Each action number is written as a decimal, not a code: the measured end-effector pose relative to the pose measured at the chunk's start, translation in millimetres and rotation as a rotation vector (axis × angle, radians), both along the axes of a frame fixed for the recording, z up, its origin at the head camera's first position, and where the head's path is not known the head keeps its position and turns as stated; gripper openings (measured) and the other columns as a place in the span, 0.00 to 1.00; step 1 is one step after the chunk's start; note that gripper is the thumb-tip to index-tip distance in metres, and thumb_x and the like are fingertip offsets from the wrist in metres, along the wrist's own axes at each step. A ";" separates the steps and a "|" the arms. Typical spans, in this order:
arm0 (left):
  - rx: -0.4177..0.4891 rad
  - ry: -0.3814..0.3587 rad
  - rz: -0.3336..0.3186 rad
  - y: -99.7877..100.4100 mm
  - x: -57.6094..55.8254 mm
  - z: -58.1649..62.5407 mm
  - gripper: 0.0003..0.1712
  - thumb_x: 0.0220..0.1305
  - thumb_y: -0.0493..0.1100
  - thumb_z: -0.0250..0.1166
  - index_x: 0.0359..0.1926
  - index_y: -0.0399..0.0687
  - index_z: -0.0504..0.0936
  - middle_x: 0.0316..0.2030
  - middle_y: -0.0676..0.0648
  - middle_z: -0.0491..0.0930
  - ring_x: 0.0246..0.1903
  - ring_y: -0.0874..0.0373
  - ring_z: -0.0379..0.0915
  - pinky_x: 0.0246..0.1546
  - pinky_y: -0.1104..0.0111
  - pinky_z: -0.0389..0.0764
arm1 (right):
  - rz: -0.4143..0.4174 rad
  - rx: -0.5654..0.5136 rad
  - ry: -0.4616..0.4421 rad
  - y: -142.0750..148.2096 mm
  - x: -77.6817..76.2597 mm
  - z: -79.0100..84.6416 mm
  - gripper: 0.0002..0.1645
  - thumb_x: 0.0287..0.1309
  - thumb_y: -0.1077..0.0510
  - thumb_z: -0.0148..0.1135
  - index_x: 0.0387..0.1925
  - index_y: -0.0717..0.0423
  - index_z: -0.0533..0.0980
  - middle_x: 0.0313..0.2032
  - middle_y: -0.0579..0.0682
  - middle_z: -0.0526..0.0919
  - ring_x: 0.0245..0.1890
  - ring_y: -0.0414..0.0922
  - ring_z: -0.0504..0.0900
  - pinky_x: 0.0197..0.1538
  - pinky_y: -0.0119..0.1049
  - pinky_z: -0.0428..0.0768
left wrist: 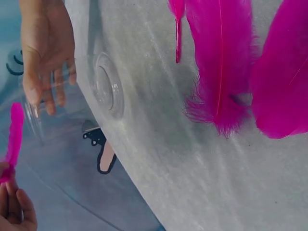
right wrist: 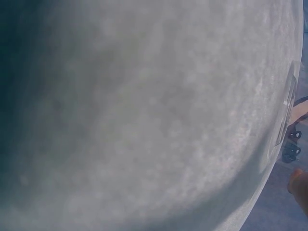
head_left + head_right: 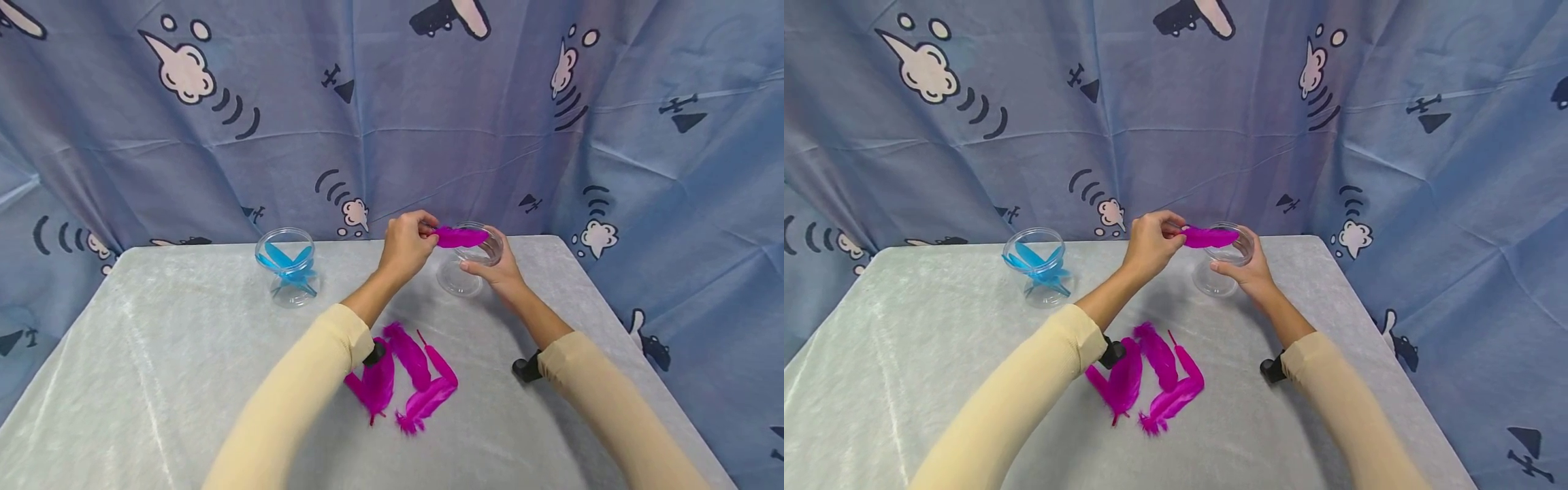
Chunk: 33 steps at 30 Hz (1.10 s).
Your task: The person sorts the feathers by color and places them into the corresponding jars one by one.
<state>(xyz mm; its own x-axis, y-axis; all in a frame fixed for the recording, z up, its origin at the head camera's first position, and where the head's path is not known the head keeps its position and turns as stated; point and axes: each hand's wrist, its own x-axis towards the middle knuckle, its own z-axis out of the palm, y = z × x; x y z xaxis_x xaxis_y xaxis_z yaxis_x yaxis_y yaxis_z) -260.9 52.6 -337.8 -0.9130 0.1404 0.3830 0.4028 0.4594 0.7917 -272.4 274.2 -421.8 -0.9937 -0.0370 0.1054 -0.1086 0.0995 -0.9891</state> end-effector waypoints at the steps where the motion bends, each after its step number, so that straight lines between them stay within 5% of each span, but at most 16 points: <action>1: -0.015 0.006 0.002 1.3 -0.1 0.2 0.08 0.58 0.31 0.70 0.40 0.39 0.87 0.32 0.46 0.87 0.32 0.59 0.82 0.37 0.71 0.79 | -0.001 0.000 -0.002 -0.1 0.2 0.1 0.56 0.55 0.71 0.69 0.75 0.52 0.46 0.74 0.59 0.53 0.75 0.53 0.51 0.74 0.52 0.51; 9: -0.154 0.054 0.006 11.0 -3.3 3.8 0.08 0.63 0.33 0.67 0.42 0.40 0.87 0.37 0.47 0.88 0.37 0.57 0.83 0.44 0.68 0.80 | 0.006 -0.003 0.000 0.3 1.7 0.5 0.55 0.56 0.70 0.69 0.75 0.52 0.46 0.74 0.58 0.54 0.75 0.52 0.52 0.74 0.52 0.52; 20: -0.195 0.027 -0.013 23.0 -5.4 6.1 0.07 0.65 0.35 0.66 0.42 0.42 0.88 0.37 0.48 0.87 0.37 0.58 0.83 0.42 0.69 0.80 | -0.011 0.042 -0.025 0.3 1.7 0.4 0.57 0.57 0.66 0.70 0.77 0.49 0.44 0.74 0.56 0.55 0.74 0.51 0.54 0.73 0.48 0.59; 28: -0.107 -0.020 -0.047 30.7 -4.3 4.5 0.06 0.64 0.35 0.67 0.41 0.41 0.89 0.35 0.48 0.87 0.35 0.59 0.81 0.39 0.73 0.78 | -0.007 0.056 -0.022 -0.3 1.9 -1.2 0.55 0.58 0.64 0.70 0.76 0.48 0.46 0.73 0.55 0.57 0.69 0.52 0.63 0.58 0.24 0.73; 33: -0.021 -0.064 -0.133 34.9 -2.0 1.7 0.07 0.63 0.33 0.68 0.42 0.37 0.88 0.38 0.45 0.88 0.38 0.58 0.83 0.39 0.77 0.78 | -0.008 0.062 -0.005 0.8 1.1 -3.4 0.53 0.60 0.63 0.69 0.76 0.48 0.46 0.73 0.56 0.57 0.70 0.53 0.62 0.59 0.24 0.73</action>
<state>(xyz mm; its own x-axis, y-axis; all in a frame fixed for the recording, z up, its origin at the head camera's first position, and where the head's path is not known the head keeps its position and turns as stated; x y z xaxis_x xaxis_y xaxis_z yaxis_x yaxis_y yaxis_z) -263.0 87.5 -336.1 -0.9084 0.2689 0.3200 0.4098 0.4221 0.8086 -271.2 275.0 -425.3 -0.9945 -0.0358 0.0985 -0.1030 0.1616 -0.9815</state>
